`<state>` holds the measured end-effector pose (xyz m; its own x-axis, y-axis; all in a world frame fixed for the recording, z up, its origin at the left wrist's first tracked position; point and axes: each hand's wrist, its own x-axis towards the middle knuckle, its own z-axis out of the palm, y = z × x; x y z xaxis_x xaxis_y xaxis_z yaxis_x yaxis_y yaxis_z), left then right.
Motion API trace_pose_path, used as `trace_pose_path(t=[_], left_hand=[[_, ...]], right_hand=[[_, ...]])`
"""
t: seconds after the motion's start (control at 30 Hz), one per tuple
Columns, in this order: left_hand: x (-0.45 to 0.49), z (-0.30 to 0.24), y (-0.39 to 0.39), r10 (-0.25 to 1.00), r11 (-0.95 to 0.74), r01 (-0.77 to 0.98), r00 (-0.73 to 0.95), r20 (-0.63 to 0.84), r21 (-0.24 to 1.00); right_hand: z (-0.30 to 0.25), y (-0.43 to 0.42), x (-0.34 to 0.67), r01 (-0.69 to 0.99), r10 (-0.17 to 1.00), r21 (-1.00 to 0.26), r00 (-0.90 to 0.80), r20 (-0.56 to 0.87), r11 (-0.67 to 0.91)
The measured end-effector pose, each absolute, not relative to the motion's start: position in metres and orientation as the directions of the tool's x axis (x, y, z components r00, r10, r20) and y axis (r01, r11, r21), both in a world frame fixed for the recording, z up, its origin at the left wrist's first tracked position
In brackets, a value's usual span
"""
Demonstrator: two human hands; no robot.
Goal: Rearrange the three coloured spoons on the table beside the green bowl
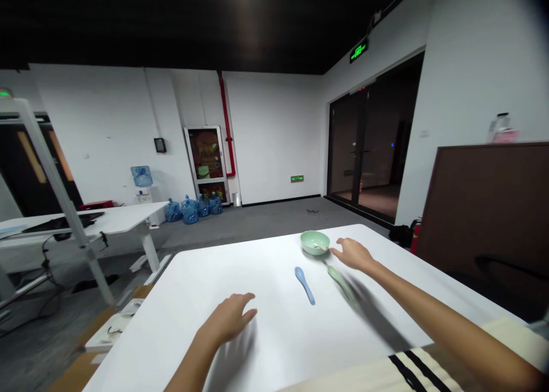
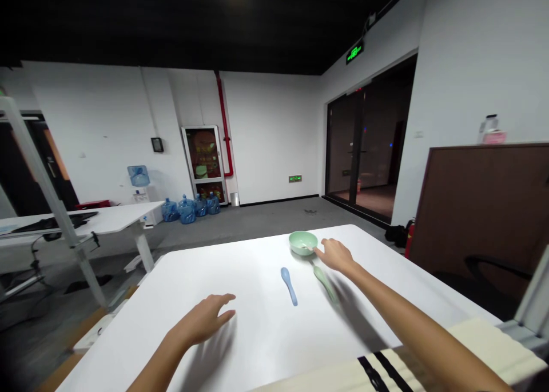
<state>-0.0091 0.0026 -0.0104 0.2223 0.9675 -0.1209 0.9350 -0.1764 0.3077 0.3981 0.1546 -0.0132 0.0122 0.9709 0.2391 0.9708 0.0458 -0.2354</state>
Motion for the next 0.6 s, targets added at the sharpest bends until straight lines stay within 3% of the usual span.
trace_pose_path(t=[0.33,0.6], left_hand=[[-0.008,-0.01,0.002,0.963,-0.193,0.936,0.238,-0.124,0.294],[-0.009,-0.013,0.004,0.966,-0.172,0.936,0.222,-0.135,0.307]], right_hand=[[-0.058,0.111,0.403,0.941,0.974,-0.319,-0.042,0.221,0.113],[-0.057,0.109,0.405,0.936,0.975,-0.331,-0.051,0.217,0.122]])
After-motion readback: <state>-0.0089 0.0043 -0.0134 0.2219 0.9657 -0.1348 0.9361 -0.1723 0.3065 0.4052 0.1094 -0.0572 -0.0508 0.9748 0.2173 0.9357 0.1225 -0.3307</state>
